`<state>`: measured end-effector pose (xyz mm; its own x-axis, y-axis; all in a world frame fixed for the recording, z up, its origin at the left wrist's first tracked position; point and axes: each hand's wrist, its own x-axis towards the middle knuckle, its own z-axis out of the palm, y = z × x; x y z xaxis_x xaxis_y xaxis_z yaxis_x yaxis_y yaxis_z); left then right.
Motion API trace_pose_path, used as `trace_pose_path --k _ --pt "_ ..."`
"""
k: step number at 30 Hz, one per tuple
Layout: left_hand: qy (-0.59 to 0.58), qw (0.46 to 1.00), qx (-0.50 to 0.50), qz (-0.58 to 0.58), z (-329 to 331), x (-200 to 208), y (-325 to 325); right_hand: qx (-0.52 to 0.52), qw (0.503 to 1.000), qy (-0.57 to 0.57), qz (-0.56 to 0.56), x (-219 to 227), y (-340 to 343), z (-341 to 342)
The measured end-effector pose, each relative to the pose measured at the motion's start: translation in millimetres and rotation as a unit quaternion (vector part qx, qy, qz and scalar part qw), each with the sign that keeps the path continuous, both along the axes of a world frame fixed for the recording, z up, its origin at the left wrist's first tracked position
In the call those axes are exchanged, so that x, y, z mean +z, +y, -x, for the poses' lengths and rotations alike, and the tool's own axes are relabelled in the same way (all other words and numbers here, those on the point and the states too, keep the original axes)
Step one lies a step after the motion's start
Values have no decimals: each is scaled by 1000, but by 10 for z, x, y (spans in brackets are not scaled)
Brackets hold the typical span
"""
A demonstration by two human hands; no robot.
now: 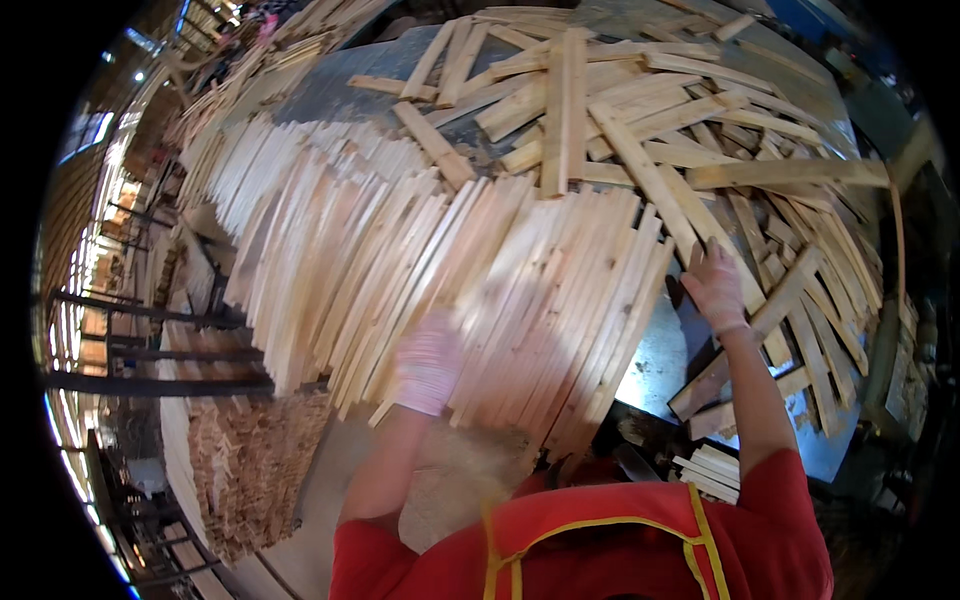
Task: The person repeatedly picks up thin wooden planks from a disorganized pile on a metal table and stacks them neatly in a growing pile. They occasionally lift the entire stack to reposition it on the table. The task is performed by hand in a workshop environment.
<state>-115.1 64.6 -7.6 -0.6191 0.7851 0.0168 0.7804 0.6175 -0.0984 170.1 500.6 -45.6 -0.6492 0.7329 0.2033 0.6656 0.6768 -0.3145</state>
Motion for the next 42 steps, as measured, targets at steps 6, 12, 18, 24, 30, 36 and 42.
trace_pose_path --k 6,12,18,24,30,36,42 --pt "107 991 79 24 334 -72 -345 -82 982 -152 73 -139 185 148" --pt "27 997 -39 -54 -110 -19 -220 -177 953 67 235 -106 52 -1048" --pt "-76 983 -165 -16 -961 -303 -78 -188 790 234 535 -11 -2049 -1528" --pt "-211 927 -307 -46 -1813 -352 626 -63 824 159 540 -336 -2827 -988" --pt "-185 925 -328 -57 -2143 -236 975 -306 950 13 -59 -59 -1171 -1031" --pt "-203 907 -355 -102 -2046 -287 987 -321 797 373 349 -271 -1238 -1250" --pt "-212 909 -345 -94 -2065 -367 1057 -119 609 472 626 -263 -2024 -1095"
